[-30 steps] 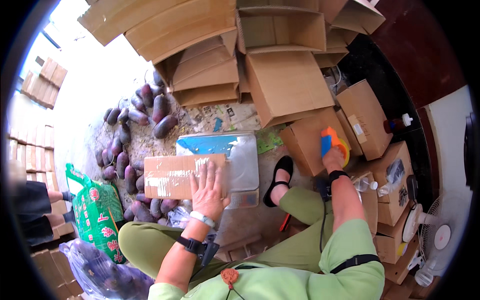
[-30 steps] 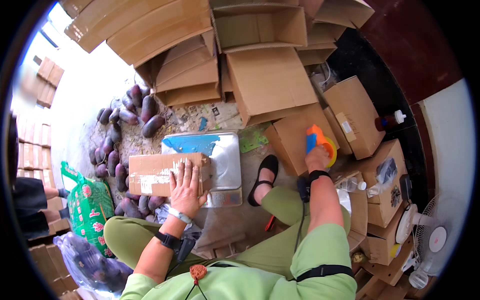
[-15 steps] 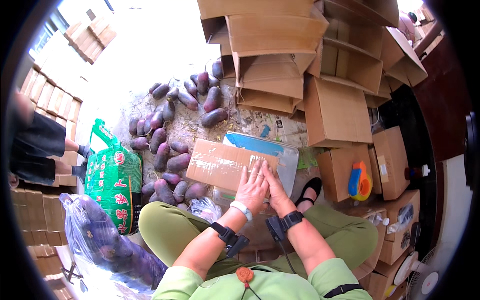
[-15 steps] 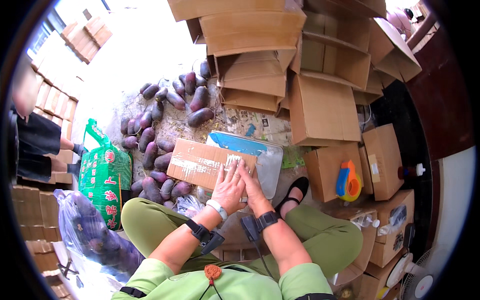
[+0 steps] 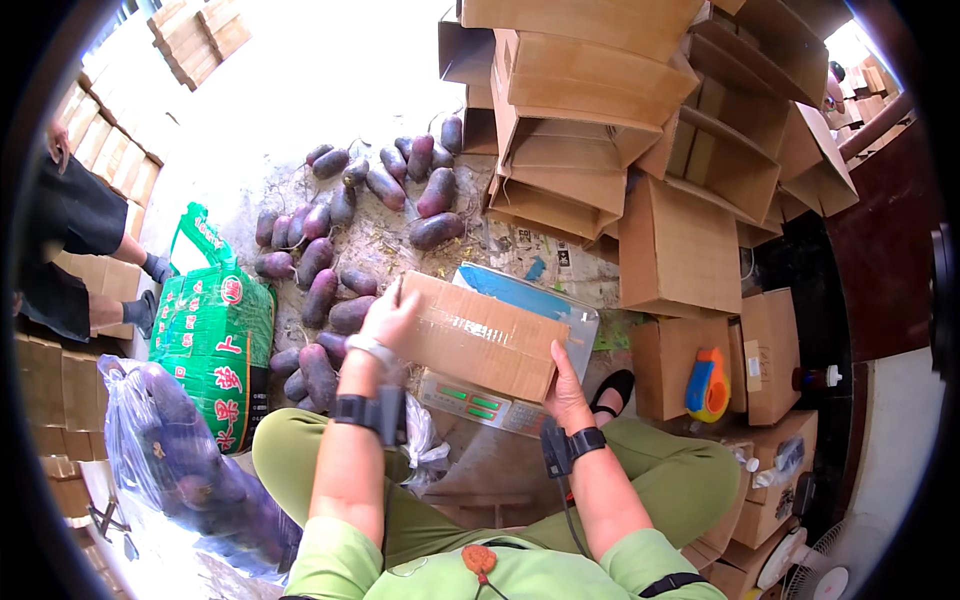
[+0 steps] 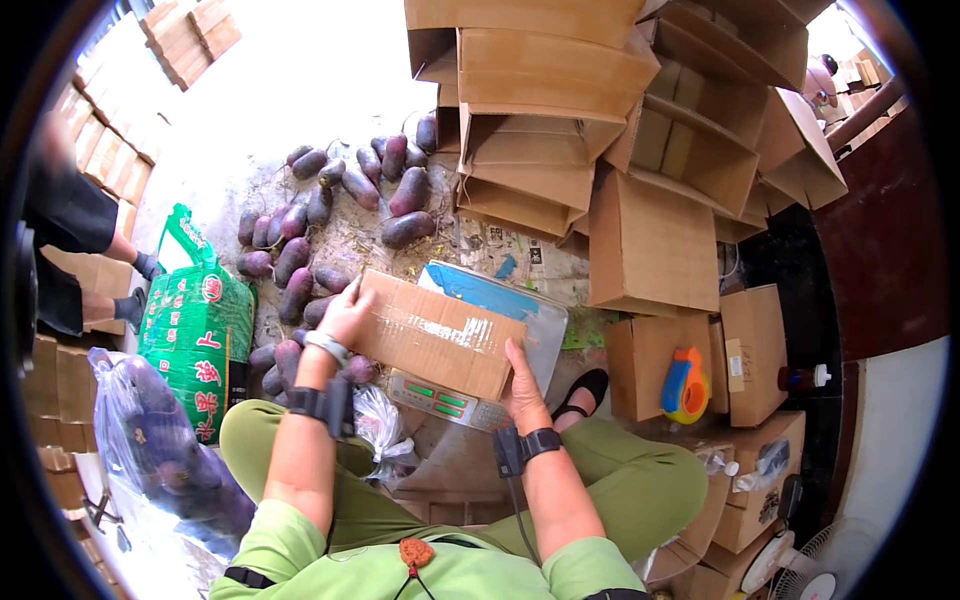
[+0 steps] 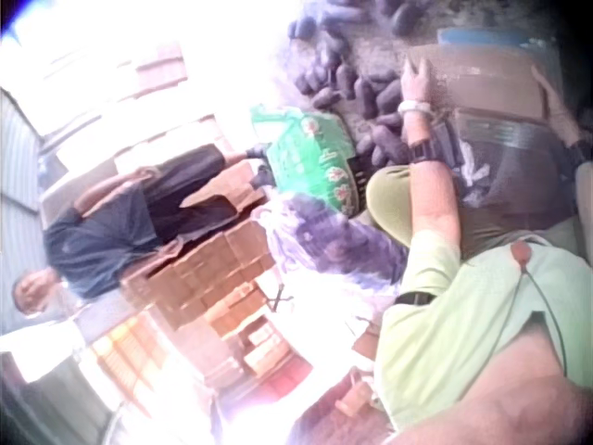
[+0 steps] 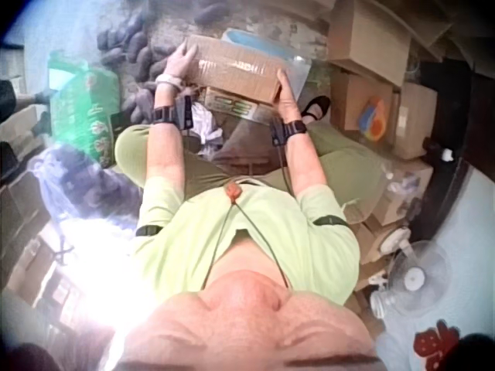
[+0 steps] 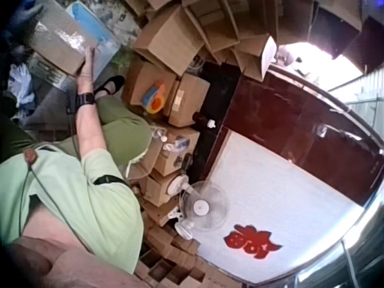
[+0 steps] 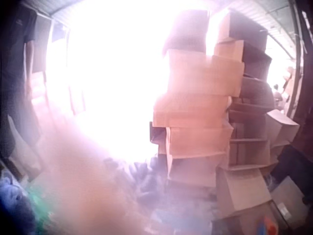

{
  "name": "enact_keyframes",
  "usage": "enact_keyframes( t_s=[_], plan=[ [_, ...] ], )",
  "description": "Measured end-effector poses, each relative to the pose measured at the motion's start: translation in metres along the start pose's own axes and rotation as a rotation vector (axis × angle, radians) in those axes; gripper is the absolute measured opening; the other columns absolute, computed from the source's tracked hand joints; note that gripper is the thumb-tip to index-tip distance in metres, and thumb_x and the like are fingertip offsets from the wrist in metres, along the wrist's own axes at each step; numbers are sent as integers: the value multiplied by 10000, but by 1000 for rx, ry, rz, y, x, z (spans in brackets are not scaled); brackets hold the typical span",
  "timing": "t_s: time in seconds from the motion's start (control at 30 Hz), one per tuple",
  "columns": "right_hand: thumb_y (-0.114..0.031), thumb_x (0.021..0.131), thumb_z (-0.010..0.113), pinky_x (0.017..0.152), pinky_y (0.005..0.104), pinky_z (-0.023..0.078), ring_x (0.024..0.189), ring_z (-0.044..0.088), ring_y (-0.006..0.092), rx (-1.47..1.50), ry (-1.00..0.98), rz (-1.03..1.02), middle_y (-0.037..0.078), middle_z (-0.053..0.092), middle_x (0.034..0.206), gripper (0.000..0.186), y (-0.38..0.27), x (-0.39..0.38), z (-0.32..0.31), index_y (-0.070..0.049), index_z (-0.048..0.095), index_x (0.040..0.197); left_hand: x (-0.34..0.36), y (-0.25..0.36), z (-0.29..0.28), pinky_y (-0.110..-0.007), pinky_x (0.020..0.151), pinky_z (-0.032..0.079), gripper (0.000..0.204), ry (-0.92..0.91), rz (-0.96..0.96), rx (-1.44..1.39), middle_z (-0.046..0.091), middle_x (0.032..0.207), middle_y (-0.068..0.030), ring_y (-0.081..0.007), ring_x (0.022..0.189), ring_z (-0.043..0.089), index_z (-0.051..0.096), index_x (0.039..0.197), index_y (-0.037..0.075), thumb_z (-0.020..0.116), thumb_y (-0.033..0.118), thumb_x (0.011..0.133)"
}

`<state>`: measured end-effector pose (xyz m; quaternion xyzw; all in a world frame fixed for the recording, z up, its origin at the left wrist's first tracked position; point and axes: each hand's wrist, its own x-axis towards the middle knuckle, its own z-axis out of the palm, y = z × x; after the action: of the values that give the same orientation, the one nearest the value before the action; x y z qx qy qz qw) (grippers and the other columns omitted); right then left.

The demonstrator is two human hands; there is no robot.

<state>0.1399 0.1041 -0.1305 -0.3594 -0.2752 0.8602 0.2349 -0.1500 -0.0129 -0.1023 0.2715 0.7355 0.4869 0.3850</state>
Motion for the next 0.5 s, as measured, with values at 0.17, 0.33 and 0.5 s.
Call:
enact_keyframes(
  t_s=[0.17, 0.33, 0.5],
  plan=[
    [-633, 873, 507, 993, 367, 415, 1183, 506, 206, 119, 7, 43, 65, 532, 1306, 749, -4, -8, 6, -73, 422, 1365, 3, -19, -12, -352, 948, 424, 645, -240, -479, -768, 592, 1251, -101, -244, 1117, 542, 509, 1320, 110, 324, 606, 952],
    [-628, 898, 464, 996, 335, 404, 1171, 502, 181, -28, 23, 36, 47, 546, 1282, 696, -18, 13, 3, -96, 461, 1347, 13, -114, -2, -403, 1040, 335, 647, -584, -758, -1537, 539, 1331, -81, -283, 1234, 451, 492, 1340, 134, 302, 611, 947],
    [-540, 912, 510, 937, 294, 402, 1079, 520, 144, -255, 104, -212, 19, 566, 1207, 554, -36, 31, -33, -104, 531, 1254, 2, -89, 29, -476, 1086, 280, 654, -123, -527, -1024, 498, 1378, -89, -323, 1263, 431, 484, 1346, 127, 311, 612, 944]
  ],
)
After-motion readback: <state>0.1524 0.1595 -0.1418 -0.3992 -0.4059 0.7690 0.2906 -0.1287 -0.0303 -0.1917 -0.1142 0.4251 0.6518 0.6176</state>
